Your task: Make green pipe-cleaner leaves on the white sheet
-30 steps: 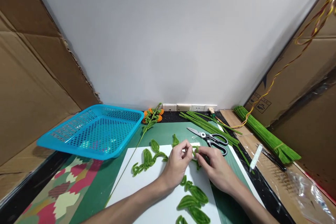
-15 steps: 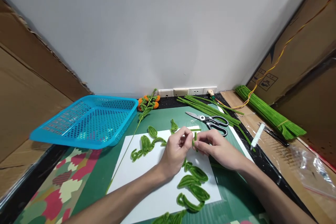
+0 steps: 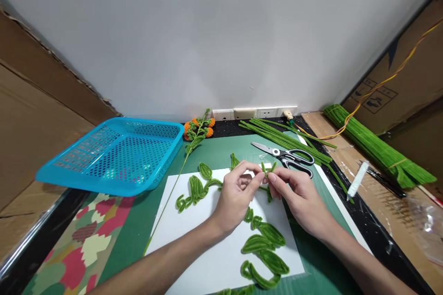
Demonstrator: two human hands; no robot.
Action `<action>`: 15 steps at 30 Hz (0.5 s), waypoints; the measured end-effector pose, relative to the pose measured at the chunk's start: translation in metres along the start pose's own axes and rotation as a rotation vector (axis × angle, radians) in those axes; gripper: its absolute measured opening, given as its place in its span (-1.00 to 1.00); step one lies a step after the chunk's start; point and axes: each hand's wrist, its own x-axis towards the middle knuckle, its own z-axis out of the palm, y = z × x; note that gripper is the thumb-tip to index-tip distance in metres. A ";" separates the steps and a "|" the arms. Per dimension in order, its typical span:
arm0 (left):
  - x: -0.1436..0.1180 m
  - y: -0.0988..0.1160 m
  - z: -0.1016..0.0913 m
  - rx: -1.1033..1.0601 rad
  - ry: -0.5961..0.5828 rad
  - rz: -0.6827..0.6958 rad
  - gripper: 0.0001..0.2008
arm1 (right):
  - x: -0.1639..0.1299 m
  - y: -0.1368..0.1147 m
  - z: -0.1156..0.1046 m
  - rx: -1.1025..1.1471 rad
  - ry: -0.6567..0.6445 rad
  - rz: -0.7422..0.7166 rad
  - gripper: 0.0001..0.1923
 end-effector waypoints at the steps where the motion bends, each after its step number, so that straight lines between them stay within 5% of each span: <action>1: 0.000 0.001 0.000 -0.005 -0.002 0.006 -0.75 | -0.001 -0.001 0.000 -0.057 0.001 -0.008 -0.54; 6: -0.003 0.005 0.003 0.029 -0.036 0.056 -0.77 | -0.008 -0.007 0.003 -0.304 0.001 -0.101 -0.60; 15: -0.009 0.008 0.004 -0.160 -0.014 -0.032 -0.71 | -0.012 0.001 0.001 -0.249 -0.087 -0.077 -0.55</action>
